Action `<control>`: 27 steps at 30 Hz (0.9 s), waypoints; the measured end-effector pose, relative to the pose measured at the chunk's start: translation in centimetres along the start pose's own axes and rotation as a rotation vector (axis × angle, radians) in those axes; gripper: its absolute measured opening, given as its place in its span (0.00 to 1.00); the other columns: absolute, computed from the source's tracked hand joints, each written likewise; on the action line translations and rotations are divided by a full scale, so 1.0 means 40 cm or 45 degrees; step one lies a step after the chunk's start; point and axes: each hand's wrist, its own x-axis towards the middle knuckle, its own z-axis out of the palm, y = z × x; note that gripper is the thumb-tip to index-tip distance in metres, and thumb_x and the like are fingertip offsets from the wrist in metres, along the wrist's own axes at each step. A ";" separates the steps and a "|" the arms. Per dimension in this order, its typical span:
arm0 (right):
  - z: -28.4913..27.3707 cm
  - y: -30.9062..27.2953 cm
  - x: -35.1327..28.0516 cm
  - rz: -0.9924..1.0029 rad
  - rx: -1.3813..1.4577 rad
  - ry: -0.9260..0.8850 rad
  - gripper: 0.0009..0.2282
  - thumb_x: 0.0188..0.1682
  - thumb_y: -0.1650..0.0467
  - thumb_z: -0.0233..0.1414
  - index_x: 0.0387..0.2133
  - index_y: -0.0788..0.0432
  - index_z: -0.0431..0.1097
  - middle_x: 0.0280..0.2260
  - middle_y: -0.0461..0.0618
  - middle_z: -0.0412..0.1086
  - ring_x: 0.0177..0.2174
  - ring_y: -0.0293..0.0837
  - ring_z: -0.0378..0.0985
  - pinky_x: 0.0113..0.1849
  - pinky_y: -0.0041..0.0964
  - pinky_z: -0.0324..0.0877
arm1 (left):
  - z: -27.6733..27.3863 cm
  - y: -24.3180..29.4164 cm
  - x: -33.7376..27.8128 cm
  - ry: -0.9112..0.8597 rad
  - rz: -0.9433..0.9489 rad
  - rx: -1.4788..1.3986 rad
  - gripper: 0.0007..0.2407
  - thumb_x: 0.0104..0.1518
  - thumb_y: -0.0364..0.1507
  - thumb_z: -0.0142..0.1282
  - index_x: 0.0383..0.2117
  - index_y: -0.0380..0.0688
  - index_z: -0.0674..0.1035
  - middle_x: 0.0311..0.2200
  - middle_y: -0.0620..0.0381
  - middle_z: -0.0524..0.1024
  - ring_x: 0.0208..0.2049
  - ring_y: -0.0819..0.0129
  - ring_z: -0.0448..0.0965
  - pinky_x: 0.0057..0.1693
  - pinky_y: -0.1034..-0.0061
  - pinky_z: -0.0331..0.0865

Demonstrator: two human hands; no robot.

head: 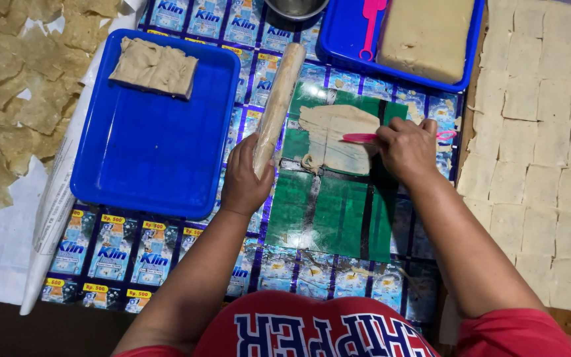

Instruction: Rolling out pastry dough into thin sheets and cutting them into uniform square wrappers.

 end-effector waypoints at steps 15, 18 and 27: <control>-0.115 -0.027 -0.252 0.543 -0.008 -0.299 0.16 0.56 0.70 0.50 0.54 0.39 0.77 0.38 0.50 0.65 0.34 0.57 0.78 0.30 0.50 0.75 | -0.008 0.010 0.002 -0.004 -0.009 -0.027 0.21 0.56 0.27 0.59 0.57 0.36 0.70 0.54 0.39 0.73 0.55 0.41 0.74 0.61 0.53 0.68; -0.139 -0.063 -0.267 0.453 -0.201 -0.277 0.13 0.55 0.68 0.52 0.47 0.34 0.80 0.37 0.48 0.65 0.34 0.54 0.76 0.30 0.45 0.72 | 0.002 0.006 -0.002 0.008 -0.012 0.004 0.22 0.56 0.28 0.59 0.57 0.36 0.71 0.54 0.40 0.73 0.56 0.42 0.74 0.61 0.54 0.68; 0.043 0.035 -0.108 0.240 -0.522 0.249 0.01 0.46 0.58 0.62 0.27 0.33 0.80 0.29 0.43 0.62 0.26 0.47 0.69 0.25 0.39 0.63 | -0.002 0.010 -0.002 -0.003 -0.016 -0.005 0.22 0.56 0.28 0.59 0.57 0.36 0.70 0.54 0.40 0.73 0.55 0.42 0.75 0.61 0.53 0.69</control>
